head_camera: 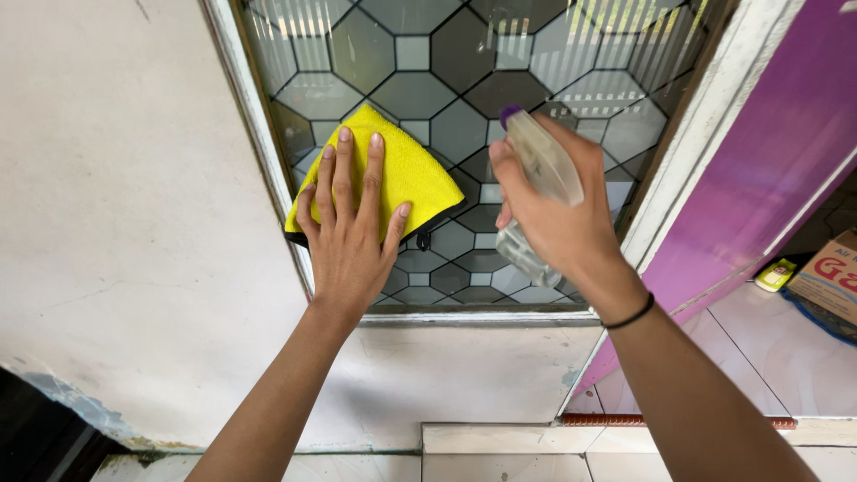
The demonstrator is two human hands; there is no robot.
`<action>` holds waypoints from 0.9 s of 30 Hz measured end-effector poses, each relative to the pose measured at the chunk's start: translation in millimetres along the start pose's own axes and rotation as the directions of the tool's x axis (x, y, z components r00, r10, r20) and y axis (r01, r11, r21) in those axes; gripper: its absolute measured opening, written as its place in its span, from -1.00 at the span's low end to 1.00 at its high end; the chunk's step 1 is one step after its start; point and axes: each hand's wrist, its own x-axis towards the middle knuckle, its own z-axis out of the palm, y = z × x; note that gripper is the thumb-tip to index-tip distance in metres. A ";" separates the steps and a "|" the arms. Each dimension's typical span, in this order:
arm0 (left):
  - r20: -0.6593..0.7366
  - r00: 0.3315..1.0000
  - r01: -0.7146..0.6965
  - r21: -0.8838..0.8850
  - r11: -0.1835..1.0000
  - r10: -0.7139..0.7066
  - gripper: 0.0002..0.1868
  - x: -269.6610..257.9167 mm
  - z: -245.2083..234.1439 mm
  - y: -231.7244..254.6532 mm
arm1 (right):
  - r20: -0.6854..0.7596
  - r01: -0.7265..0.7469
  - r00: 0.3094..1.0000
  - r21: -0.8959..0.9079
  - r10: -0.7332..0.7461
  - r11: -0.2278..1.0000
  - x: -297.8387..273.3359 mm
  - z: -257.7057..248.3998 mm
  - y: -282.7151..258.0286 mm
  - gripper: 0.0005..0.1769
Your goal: The person wipes a patterned glass window with a yellow cloth, moving in circular and linear motions across the surface. They occasionally spray liquid from a clear bottle onto the glass and continue wiping. The task is performed from a first-person perspective.
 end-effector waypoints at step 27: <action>-0.128 0.967 -0.237 -0.132 0.962 0.221 -0.21 93.0 0.7 69.2 | -0.193 -0.294 0.943 -0.113 0.270 0.949 -91.8 -155.2 82.6 -0.76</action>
